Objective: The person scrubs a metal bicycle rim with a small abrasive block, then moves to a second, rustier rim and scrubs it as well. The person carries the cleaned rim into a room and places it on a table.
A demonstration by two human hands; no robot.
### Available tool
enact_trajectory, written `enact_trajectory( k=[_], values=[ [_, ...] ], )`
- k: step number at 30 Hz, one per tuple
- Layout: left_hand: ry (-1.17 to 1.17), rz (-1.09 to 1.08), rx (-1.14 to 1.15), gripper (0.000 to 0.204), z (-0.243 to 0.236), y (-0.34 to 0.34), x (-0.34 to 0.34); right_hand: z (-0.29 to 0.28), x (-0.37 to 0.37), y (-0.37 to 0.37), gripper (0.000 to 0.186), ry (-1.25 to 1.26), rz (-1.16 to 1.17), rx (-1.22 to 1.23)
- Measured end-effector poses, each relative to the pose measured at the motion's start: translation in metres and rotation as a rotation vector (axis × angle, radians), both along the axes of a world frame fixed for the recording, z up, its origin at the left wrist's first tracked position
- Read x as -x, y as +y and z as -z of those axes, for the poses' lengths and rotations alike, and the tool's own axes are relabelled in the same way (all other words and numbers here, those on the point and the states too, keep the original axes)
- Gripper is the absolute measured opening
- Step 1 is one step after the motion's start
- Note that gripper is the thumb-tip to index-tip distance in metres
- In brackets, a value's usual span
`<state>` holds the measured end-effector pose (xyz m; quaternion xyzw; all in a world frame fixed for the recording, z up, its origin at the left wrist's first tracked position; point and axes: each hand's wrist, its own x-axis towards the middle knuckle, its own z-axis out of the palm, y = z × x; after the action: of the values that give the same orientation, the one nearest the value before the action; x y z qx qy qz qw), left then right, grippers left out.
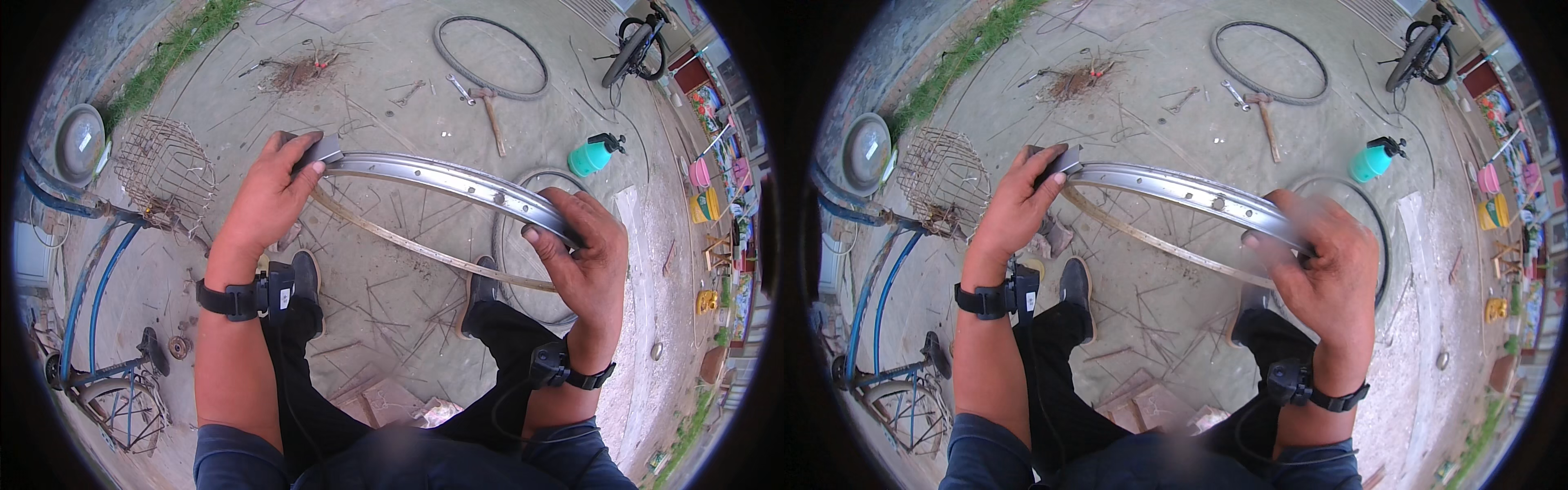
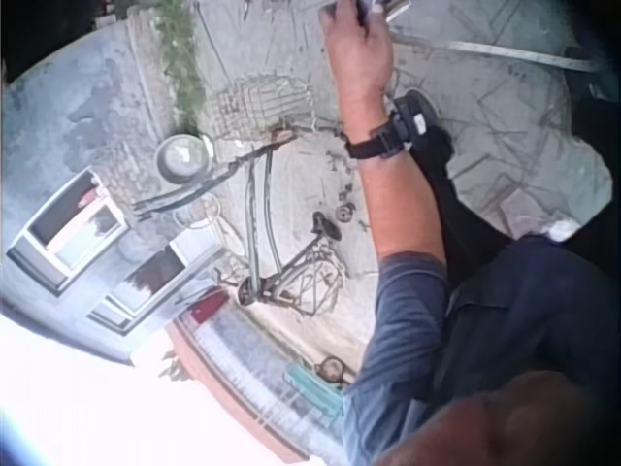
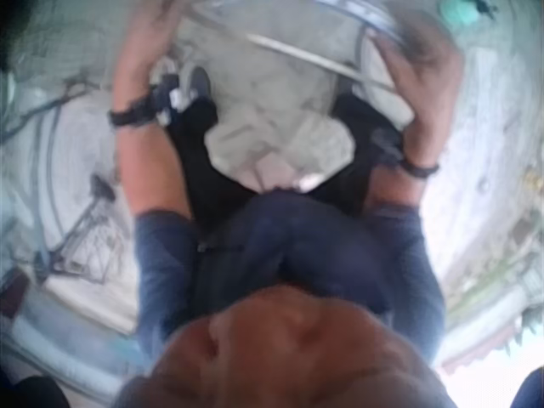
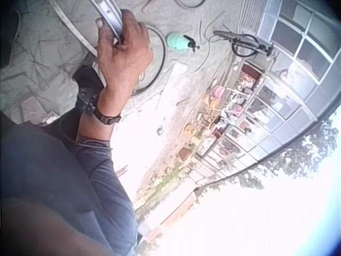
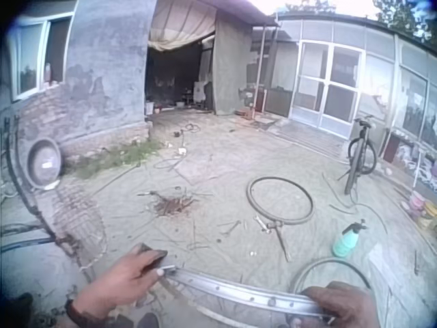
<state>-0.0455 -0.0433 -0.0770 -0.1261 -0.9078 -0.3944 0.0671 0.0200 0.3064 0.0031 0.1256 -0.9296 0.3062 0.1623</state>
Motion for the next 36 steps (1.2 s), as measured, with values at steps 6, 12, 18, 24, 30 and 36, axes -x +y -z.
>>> enact_trajectory(
  k=[6,12,18,24,30,36],
  values=[
    [-0.004,-0.01,-0.059,0.038,0.001,0.001,0.001,-0.007,-0.002,0.001,0.039,-0.076,-0.034,-0.085],
    [-0.1,-0.016,-0.085,0.039,-0.004,-0.001,0.003,-0.007,-0.002,0.002,0.039,-0.075,-0.04,-0.087],
    [-0.129,-0.018,-0.122,0.039,-0.011,0.003,0.003,-0.005,-0.002,0.004,0.04,-0.069,-0.053,-0.039],
    [-0.133,0.003,-0.197,0.041,-0.013,0.004,0.003,-0.007,-0.003,0.002,0.041,-0.084,-0.059,-0.049],
    [-0.127,0.014,-0.257,0.042,-0.016,0.008,0.002,-0.004,-0.003,0.001,0.041,-0.057,-0.068,-0.069],
    [-0.147,0.011,-0.274,0.043,-0.02,0.01,0.001,-0.007,-0.004,-0.002,0.041,-0.07,-0.059,-0.09]
  ],
)
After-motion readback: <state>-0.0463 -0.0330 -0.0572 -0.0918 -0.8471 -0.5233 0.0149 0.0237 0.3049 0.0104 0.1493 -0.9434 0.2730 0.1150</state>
